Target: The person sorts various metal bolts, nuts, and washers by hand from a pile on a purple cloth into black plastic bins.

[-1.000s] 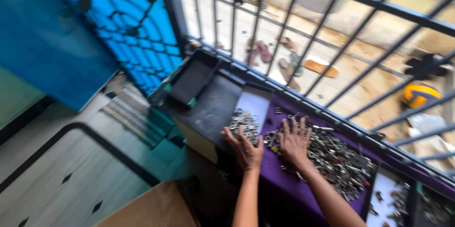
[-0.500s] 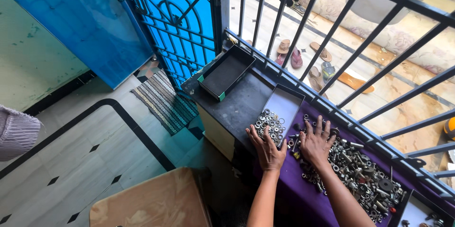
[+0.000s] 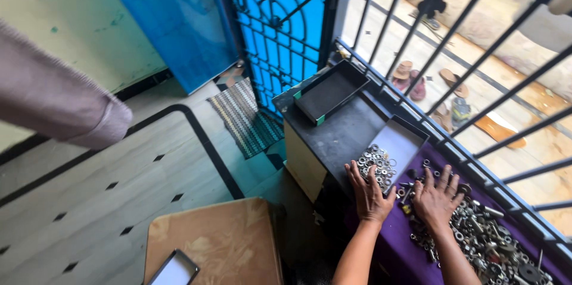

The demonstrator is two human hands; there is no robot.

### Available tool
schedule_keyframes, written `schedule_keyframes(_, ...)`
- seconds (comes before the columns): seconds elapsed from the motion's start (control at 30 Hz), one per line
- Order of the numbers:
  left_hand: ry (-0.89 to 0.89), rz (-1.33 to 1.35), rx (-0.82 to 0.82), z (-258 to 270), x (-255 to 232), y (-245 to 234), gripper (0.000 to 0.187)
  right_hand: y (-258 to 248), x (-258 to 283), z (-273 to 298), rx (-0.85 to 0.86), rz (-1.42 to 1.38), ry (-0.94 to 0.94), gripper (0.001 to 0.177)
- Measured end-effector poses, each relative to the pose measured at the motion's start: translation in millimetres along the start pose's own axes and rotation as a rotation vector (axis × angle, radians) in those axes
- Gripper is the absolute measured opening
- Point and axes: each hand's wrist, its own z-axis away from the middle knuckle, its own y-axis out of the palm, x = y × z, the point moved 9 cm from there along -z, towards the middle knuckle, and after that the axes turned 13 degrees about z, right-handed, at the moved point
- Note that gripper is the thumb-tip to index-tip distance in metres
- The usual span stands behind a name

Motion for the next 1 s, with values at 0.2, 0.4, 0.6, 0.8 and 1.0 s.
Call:
schedule_keyframes(0.2, -0.005, -0.019, -0.015, 2.8, 3.4, 4.5, 0.092, -0.2, 0.9, -5.6, 0.053, 0.016, -0.006, 0.063)
schedule_keyframes(0.4, 0.007, 0.036, -0.063, 6.0, 11.7, 5.8, 0.103, -5.8, 11.5, -20.0, 0.091, 0.118, -0.081, 0.074)
schedule_keyframes(0.6, -0.014, 0.224, -0.105, 17.0, 45.0, 7.3, 0.115, -1.6, 17.7, -37.9, 0.297, 0.137, -0.012, 0.072)
schedule_keyframes(0.8, -0.147, 0.02, 0.013, 35.7, 67.0, 23.6, 0.14, -11.3, 52.4, -45.4, 0.447, 0.366, -0.141, 0.064)
schedule_keyframes(1.0, -0.152, 0.005, 0.028, 30.2, 74.6, 24.7, 0.152, -13.4, 59.5, -48.8, 0.499, 0.435, -0.204, 0.057)
